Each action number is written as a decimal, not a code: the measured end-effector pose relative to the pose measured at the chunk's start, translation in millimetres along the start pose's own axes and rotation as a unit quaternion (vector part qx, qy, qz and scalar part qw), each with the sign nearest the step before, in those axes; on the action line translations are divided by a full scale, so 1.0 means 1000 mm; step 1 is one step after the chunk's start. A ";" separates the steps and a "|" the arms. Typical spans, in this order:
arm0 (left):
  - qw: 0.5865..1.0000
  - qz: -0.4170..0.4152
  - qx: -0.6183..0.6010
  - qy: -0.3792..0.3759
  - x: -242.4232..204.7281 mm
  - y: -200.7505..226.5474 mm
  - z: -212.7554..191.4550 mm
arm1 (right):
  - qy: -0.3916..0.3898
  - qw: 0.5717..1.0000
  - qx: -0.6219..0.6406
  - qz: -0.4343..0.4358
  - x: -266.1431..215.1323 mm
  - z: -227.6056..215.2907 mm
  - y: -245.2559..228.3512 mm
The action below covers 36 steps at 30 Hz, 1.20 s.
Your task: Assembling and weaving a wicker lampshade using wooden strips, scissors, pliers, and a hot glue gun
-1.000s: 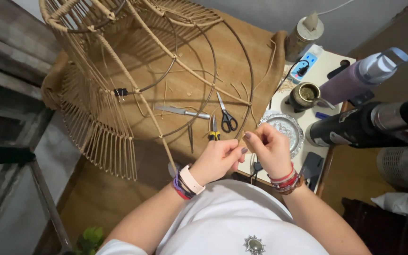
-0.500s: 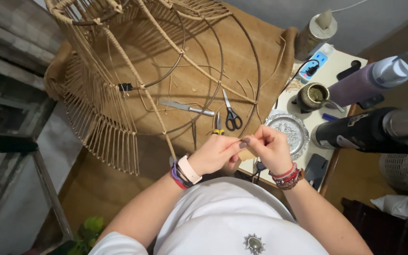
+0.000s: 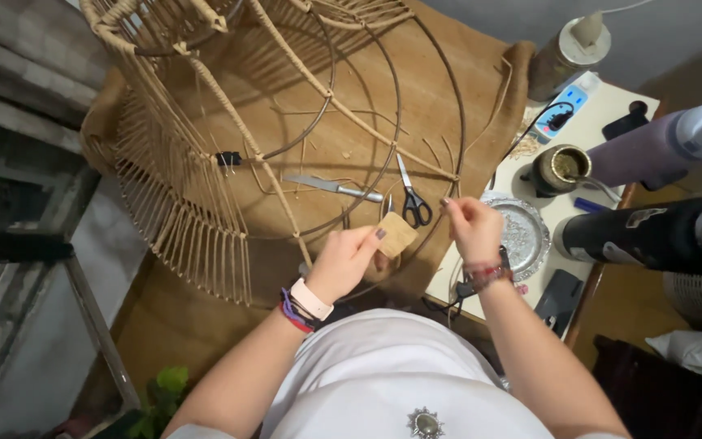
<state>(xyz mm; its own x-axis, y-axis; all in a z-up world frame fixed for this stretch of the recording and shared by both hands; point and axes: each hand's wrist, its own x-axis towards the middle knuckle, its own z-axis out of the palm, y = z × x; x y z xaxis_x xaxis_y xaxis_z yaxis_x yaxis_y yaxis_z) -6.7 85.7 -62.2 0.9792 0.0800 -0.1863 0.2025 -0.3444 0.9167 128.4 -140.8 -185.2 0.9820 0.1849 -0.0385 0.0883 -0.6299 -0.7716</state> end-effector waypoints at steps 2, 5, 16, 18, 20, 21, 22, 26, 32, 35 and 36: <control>0.999 0.017 -0.005 0.040 0.008 -0.026 0.009 | -0.056 0.995 -0.084 -0.009 0.015 0.038 0.033; 0.993 -0.017 -0.059 0.098 0.024 -0.042 0.018 | -0.147 0.954 -0.259 0.009 0.034 0.092 0.060; 0.904 -0.094 -0.410 0.083 0.014 -0.046 0.020 | -0.214 0.892 -0.390 0.078 0.044 0.108 0.059; 0.914 -0.105 -0.389 0.036 0.007 -0.025 0.015 | -0.223 0.907 -0.350 0.071 0.038 0.090 0.058; 0.930 -0.082 -0.359 0.021 -0.002 -0.001 0.004 | -0.225 0.918 -0.319 0.073 0.021 0.061 0.049; 0.944 -0.058 -0.326 0.005 -0.006 0.011 -0.001 | -0.225 0.928 -0.286 0.075 0.013 0.046 0.045; 0.943 -0.056 -0.328 0.006 -0.008 0.014 0.002 | -0.225 0.928 -0.288 0.073 0.001 0.030 0.038; 0.948 -0.019 -0.315 0.034 -0.020 0.014 0.016 | -0.227 0.968 0.014 0.104 -0.053 -0.028 -0.014; 0.969 0.039 -0.228 0.086 -0.051 0.028 0.034 | -0.179 0.890 0.415 0.056 -0.084 -0.054 -0.074; 0.972 0.049 -0.202 0.110 -0.071 0.033 0.041 | -0.165 0.894 0.417 0.007 -0.092 -0.059 -0.100; 0.973 0.046 -0.189 0.121 -0.077 0.036 0.041 | -0.167 0.900 0.402 -0.016 -0.093 -0.059 -0.109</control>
<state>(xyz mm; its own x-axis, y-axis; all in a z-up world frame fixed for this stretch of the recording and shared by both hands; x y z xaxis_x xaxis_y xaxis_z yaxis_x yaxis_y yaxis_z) -74.4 29.1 -29.8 0.9531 0.2983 -0.0509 0.0519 0.0043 0.9986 36.9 -134.1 -59.9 0.8642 0.4943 -0.0935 -0.1655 0.1040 -0.9807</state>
